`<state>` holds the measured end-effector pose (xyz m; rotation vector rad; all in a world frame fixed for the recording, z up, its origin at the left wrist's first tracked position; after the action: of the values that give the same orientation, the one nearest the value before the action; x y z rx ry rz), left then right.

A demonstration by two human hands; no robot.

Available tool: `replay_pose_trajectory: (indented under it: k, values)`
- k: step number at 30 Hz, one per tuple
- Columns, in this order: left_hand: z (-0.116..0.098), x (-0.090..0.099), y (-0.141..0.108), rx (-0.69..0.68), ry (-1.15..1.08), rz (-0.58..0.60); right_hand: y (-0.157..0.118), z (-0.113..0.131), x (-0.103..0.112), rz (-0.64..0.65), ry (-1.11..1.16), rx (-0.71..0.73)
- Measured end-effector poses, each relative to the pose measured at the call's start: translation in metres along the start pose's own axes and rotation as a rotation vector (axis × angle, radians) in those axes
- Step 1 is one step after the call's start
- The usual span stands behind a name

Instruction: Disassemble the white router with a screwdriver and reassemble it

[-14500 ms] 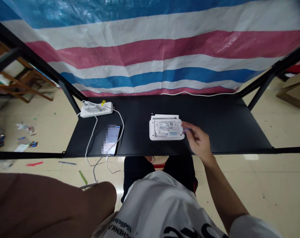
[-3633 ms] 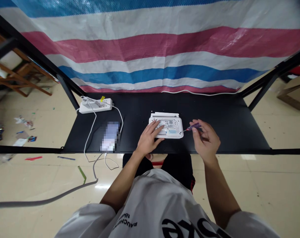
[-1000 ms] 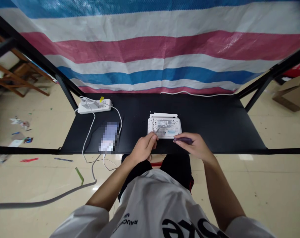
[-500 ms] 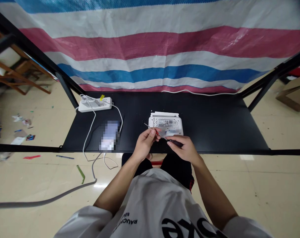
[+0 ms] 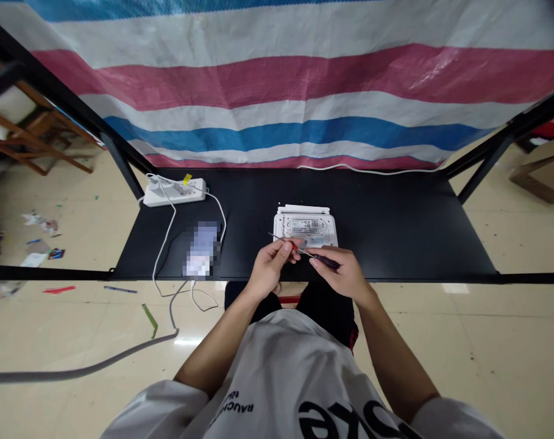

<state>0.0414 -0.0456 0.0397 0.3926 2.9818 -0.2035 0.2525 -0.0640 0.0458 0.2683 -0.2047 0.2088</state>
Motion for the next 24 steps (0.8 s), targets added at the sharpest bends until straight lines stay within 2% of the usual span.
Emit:
replay_pose_trajectory:
  k: [5, 9, 11, 17, 24]
  values:
    - [-0.006, -0.006, -0.002, -0.010, 0.075, 0.072, 0.000, 0.002, -0.002, 0.042, -0.003, 0.039]
    - [-0.006, -0.008, -0.002, 0.009, 0.069, -0.037, -0.006, -0.005, -0.008, -0.038, 0.084, -0.059]
    - [-0.005, -0.004, -0.002, 0.020, 0.076, -0.042, -0.009, -0.008, -0.009, -0.075, 0.151, -0.090]
    - [-0.006, 0.006, -0.003, 0.076, 0.124, 0.016, -0.006, -0.003, -0.007, -0.097, 0.050, 0.046]
    - [-0.014, -0.004, -0.001, 0.073, 0.034, 0.010, -0.004, 0.004, -0.010, -0.072, 0.031, 0.142]
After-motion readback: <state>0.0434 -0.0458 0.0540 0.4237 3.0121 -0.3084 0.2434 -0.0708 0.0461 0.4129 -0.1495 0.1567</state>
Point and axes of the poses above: each hand's wrist, its own y-axis towards the middle knuckle, its own x-axis out of the back of the hand, z = x × y, the point moved 1 cm from there along y, towards the middle knuckle, and after that the axes turned 11 degrees about y, right-handed, at the moved point
